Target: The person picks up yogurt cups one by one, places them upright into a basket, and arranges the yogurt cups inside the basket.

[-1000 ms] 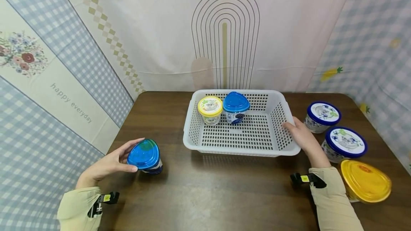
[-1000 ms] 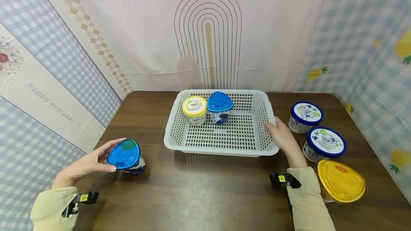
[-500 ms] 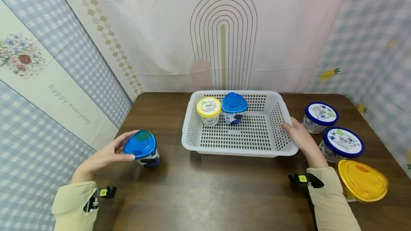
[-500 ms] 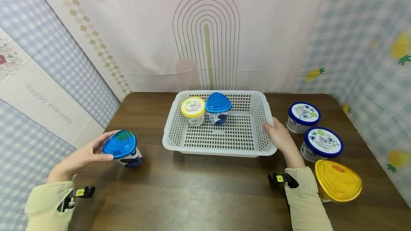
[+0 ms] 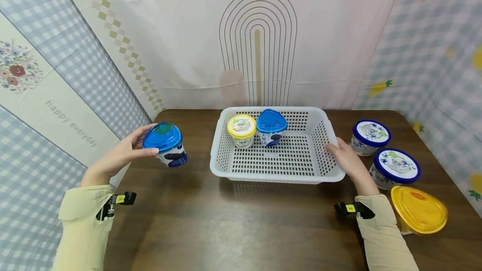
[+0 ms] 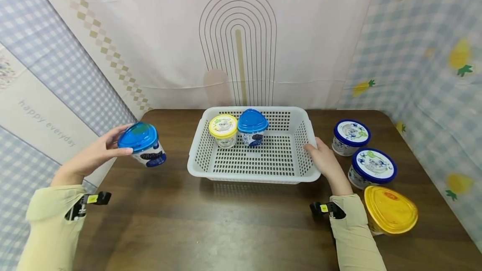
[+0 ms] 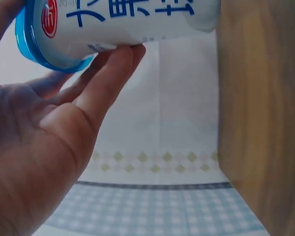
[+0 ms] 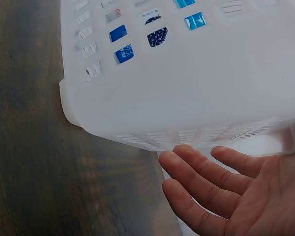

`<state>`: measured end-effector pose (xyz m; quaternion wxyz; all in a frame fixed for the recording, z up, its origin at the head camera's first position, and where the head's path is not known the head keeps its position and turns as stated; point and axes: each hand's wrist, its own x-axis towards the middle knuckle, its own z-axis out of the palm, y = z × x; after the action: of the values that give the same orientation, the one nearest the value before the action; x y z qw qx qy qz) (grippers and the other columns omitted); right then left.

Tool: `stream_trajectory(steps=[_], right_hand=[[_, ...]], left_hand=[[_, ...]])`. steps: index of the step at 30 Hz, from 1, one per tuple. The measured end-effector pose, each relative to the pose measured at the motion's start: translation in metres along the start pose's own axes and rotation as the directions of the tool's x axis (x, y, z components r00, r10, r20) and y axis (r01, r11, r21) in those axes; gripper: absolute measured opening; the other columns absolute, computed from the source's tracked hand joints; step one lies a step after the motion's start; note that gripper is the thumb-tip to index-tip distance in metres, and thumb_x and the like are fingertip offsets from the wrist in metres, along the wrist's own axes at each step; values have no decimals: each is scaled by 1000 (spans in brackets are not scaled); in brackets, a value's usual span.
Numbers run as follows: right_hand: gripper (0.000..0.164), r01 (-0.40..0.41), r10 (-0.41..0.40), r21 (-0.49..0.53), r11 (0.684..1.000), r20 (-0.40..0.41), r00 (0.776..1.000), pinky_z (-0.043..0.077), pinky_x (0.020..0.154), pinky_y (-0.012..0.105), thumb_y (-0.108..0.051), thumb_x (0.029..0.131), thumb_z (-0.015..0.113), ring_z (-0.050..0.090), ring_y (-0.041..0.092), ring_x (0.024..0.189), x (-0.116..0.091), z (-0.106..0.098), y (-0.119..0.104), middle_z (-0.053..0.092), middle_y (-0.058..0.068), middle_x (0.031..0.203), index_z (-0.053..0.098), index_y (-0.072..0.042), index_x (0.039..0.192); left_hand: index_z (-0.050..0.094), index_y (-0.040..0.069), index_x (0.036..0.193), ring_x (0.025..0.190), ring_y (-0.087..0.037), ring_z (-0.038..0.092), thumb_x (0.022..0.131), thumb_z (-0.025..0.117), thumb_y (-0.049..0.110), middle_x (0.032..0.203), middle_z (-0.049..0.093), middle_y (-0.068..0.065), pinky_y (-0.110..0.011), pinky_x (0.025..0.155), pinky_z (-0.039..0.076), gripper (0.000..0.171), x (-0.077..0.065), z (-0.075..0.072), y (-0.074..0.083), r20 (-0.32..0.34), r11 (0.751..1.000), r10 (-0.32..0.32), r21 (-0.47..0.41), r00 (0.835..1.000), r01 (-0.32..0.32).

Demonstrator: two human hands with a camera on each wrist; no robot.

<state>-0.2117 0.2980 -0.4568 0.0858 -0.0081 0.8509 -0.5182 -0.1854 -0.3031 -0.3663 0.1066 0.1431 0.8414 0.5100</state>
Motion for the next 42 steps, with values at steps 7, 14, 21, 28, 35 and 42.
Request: stream_trajectory(steps=[7, 14, 21, 28, 35, 42], right_hand=[[65, -13, 13, 0, 1000, -2, 1000, 60, 71, 49, -35, 108, 35, 66, 47, 106, 0, -1, 1, 48, 39, 137, 13, 2, 158], [64, -14, 14, 12, 1000, 0, 1000, 60, 70, 49, -35, 108, 36, 66, 47, 105, -1, 1, -1, 49, 39, 136, 16, 1, 157], [63, -21, 20, 28, 999, 11, 1000, 60, 70, 48, -31, 109, 36, 67, 45, 105, -1, 4, -2, 48, 39, 137, 13, 0, 158], [62, -17, 17, 27, 1000, 0, 1000, 60, 70, 48, -29, 108, 37, 68, 44, 103, -2, 1, -2, 49, 39, 135, 15, 1, 158], [63, -24, 24, 28, 999, 3, 1000, 60, 71, 47, -30, 108, 37, 67, 44, 104, -3, 1, -2, 49, 39, 136, 14, 0, 158], [64, -20, 19, 24, 1000, 7, 1000, 60, 70, 48, -32, 108, 37, 67, 45, 104, -3, 1, -4, 48, 38, 137, 12, -1, 159]], left_hand=[[10, 11, 162, 145, -38, 29, 99, 64, 17, 159, 26, -25, -24, 104, 41, 83, 36, -1, 32, -9, 1000, -12, -3, 1000, 12], [18, 18, 161, 145, -25, 34, 95, 71, 29, 159, 33, -13, -49, 116, 29, 86, 82, 20, 72, -8, 1000, -3, -14, 1000, 3], [21, 20, 160, 148, -26, 29, 89, 77, 34, 161, 31, -12, -47, 117, 30, 92, 131, 58, 103, 24, 999, 33, -15, 999, -32], [19, 20, 161, 143, -24, 36, 88, 77, 38, 156, 37, -9, -45, 113, 36, 95, 175, 102, 142, 78, 997, 79, -9, 994, -79], [18, 16, 162, 134, -21, 47, 89, 75, 40, 152, 42, -11, -39, 108, 43, 95, 205, 141, 167, 136, 990, 132, 26, 982, -137], [20, 17, 162, 135, -20, 45, 87, 75, 44, 153, 42, -8, -44, 113, 35, 96, 225, 177, 182, 180, 988, 124, 68, 976, -138]])
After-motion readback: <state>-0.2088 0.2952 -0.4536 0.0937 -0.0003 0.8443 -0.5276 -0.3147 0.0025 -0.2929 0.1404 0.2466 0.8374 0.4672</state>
